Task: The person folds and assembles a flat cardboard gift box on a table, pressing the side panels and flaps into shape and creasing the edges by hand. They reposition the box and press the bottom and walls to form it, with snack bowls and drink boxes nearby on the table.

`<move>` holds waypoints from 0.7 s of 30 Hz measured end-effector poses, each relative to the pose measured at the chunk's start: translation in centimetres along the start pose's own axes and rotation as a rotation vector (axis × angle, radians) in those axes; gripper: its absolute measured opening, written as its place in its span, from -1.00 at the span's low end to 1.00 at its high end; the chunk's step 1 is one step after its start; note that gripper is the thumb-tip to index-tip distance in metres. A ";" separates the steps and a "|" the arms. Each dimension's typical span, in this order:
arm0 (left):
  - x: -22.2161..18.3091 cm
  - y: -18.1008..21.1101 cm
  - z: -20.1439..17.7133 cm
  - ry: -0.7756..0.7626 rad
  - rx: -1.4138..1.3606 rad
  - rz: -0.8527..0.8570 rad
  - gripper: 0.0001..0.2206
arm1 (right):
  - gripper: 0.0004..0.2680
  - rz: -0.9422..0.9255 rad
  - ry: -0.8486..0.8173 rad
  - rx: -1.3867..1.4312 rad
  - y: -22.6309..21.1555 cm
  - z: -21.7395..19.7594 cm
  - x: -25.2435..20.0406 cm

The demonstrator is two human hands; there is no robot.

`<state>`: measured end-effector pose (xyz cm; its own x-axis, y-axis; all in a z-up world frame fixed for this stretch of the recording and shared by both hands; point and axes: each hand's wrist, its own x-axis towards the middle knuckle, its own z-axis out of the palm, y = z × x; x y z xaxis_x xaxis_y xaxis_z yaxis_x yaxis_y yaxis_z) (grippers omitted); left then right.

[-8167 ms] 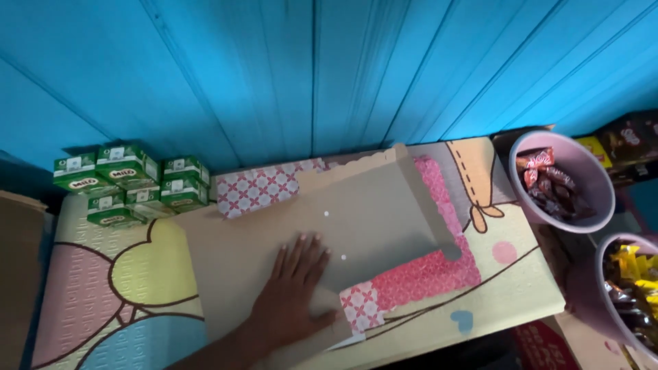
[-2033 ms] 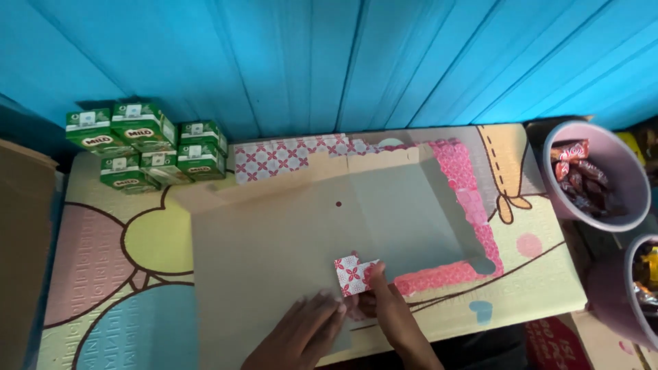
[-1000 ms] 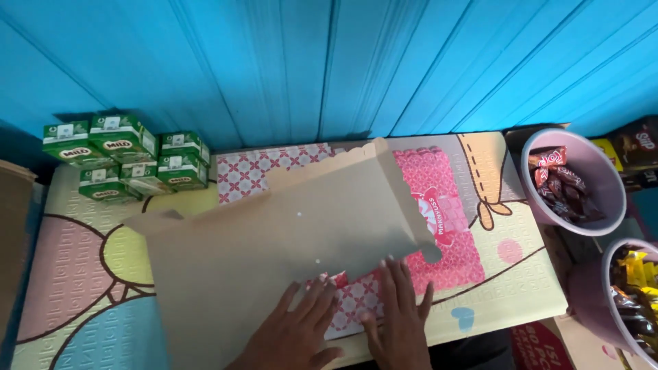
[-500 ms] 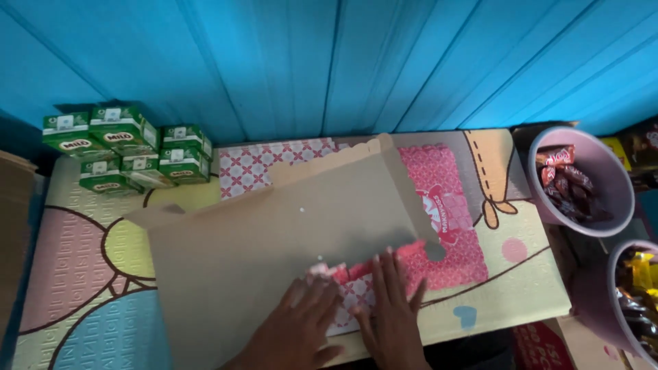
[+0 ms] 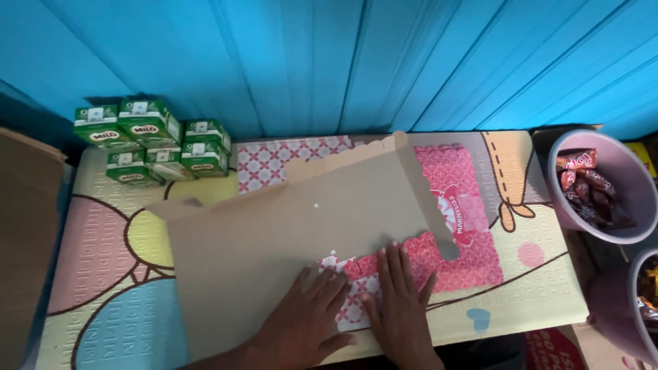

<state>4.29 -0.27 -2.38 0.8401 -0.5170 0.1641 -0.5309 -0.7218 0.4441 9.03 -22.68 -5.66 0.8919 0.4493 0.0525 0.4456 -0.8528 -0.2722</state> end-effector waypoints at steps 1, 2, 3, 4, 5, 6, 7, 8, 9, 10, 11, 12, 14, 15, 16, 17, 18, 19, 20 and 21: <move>0.1 -0.1 -0.3 -0.004 0.016 0.004 -0.31 | -0.35 -0.024 0.023 -0.061 0.0 0.1 0.3; 0.2 -0.3 -0.5 -0.003 0.019 0.004 -0.31 | -0.35 -0.025 0.026 -0.061 -0.2 0.0 0.4; 0.2 -0.3 -0.7 -0.002 0.001 0.005 -0.35 | -0.36 -0.023 0.033 -0.059 -0.4 -0.2 0.4; 0.2 -0.3 -0.8 -0.002 -0.017 0.006 -0.39 | -0.37 -0.020 0.040 -0.058 -0.6 -0.4 0.4; 0.0 -0.3 -1.0 0.001 -0.015 0.007 -0.39 | -0.37 -0.022 0.043 -0.059 -0.9 -0.6 0.3; -0.1 -0.3 -1.1 0.013 -0.042 0.021 -0.40 | -0.35 -0.013 0.053 -0.034 -1.1 -0.8 0.2; -0.4 -0.2 -1.3 0.021 -0.071 0.032 -0.40 | -0.33 -0.005 0.058 -0.006 -1.5 -0.9 0.0; -0.6 -0.3 -1.5 0.021 -0.070 0.029 -0.40 | -0.33 -0.008 0.056 -0.005 -1.6 -0.6 -0.1; -0.8 -0.3 -1.7 0.021 -0.064 0.033 -0.42 | -0.33 -0.034 0.036 0.018 -1.7 -0.2 -0.2; -1.0 -0.3 -1.8 0.021 -0.058 0.038 -0.45 | -0.33 -0.060 0.015 0.040 -1.7 0.2 -0.3; -1.4 -0.4 -1.6 0.020 -0.061 0.039 -0.45 | -0.33 -0.057 0.014 0.039 -1.9 0.2 -0.1; -1.7 -0.6 -1.4 0.012 -0.060 0.047 -0.45 | -0.33 -0.073 0.008 0.008 -2.1 0.2 0.1; -2.2 -0.7 -1.1 0.007 -0.058 0.049 -0.44 | -0.32 -0.095 0.002 -0.023 -2.3 0.4 0.5; -2.5 -0.8 -1.1 -0.001 -0.088 0.045 -0.40 | -0.33 -0.089 -0.004 -0.040 -2.4 0.5 0.7; -2.7 -0.9 -1.1 -0.010 -0.118 0.042 -0.36 | -0.33 -0.083 -0.010 -0.056 -2.5 0.6 0.9; -2.9 -1.0 -1.2 -0.008 -0.118 0.038 -0.36 | -0.33 -0.086 -0.012 -0.057 -2.6 0.5 0.9; -3.1 -1.0 -1.3 -0.022 -0.124 0.038 -0.34 | -0.32 -0.065 -0.032 -0.054 -2.7 0.5 0.8; -3.2 -1.2 -1.4 -0.035 -0.130 0.041 -0.32 | -0.32 -0.042 -0.049 -0.053 -2.8 0.5 1.0; -3.2 -1.3 -1.6 -0.031 -0.129 0.042 -0.32 | -0.32 -0.045 -0.047 -0.056 -3.0 0.4 1.0; -3.3 -1.3 -1.7 -0.045 -0.167 0.023 -0.35 | -0.32 -0.069 -0.043 -0.064 -3.2 0.3 1.0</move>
<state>2.39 3.13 -1.99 0.8201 -0.5554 0.1378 -0.5209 -0.6248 0.5816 8.46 -19.46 -5.01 0.8553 0.5174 0.0275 0.5112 -0.8341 -0.2072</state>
